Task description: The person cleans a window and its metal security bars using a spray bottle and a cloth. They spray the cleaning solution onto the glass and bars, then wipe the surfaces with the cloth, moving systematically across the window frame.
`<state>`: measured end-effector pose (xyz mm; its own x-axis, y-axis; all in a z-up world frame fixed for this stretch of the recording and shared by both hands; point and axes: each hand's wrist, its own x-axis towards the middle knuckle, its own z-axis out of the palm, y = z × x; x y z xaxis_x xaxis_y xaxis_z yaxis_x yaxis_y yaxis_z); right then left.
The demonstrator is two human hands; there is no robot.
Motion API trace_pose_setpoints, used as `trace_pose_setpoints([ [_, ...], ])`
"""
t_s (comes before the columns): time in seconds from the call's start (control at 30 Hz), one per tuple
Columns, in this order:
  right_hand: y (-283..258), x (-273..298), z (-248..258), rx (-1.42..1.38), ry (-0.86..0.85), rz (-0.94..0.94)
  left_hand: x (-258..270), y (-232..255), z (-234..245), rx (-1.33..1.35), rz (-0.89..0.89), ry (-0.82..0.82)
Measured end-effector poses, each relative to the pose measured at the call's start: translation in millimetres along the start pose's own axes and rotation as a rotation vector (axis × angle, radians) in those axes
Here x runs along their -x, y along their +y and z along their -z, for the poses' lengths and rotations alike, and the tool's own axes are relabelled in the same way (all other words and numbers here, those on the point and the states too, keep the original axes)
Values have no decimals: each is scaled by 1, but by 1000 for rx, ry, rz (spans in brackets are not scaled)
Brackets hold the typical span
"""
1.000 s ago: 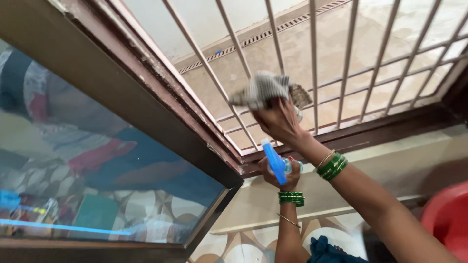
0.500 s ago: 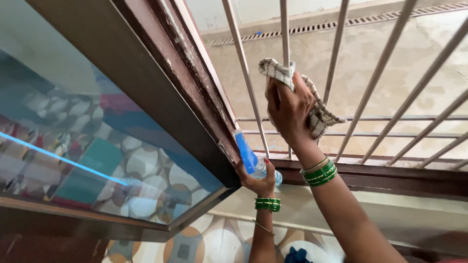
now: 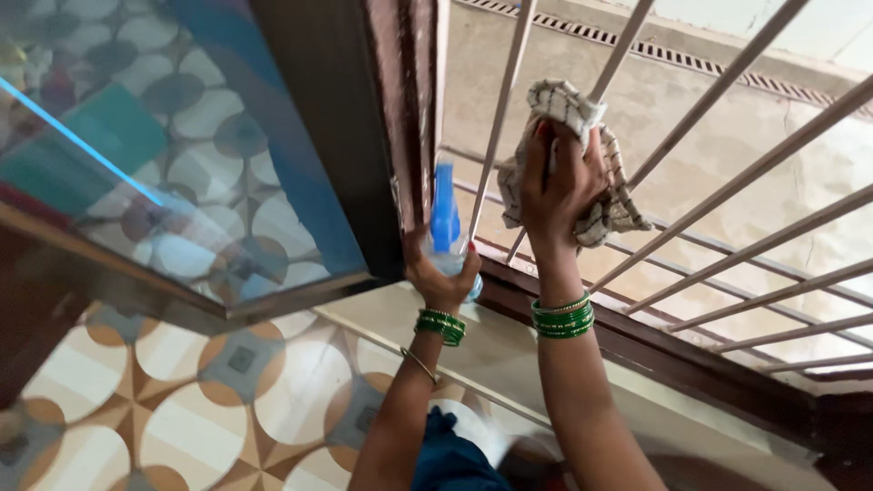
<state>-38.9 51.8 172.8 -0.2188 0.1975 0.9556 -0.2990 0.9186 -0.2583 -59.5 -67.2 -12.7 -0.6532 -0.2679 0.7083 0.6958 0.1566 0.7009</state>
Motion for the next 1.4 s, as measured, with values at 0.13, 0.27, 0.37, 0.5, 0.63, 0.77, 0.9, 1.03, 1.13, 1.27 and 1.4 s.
trace_pose_setpoints([
  [0.13,11,4,2,-88,-38,-44,-8,6,-2,-9,-9,-23],
  [0.27,22,18,2,-82,-80,-72,-13,10,-8,-54,-30,9],
  [0.37,28,38,0,182,43,160,-15,10,-8,-66,-38,12],
  [0.5,33,52,3,41,-16,-120,-15,12,-7,-84,-59,20],
  [0.63,21,33,9,16,38,-124,-15,14,-7,-60,-40,13],
  [0.77,8,17,14,15,34,-52,-15,13,-8,-46,-23,-2],
  [0.9,9,8,14,-87,-12,-195,-14,13,-6,-31,-15,-4],
  [1.03,14,10,12,-104,-23,-220,-15,14,-4,-19,-26,5],
  [1.13,15,13,11,-72,23,-183,-14,12,-4,9,-9,-2],
  [1.27,10,21,7,-18,95,-129,-8,6,-2,-3,-9,15],
  [1.4,17,37,-4,9,180,-126,4,-3,2,24,1,19],
])
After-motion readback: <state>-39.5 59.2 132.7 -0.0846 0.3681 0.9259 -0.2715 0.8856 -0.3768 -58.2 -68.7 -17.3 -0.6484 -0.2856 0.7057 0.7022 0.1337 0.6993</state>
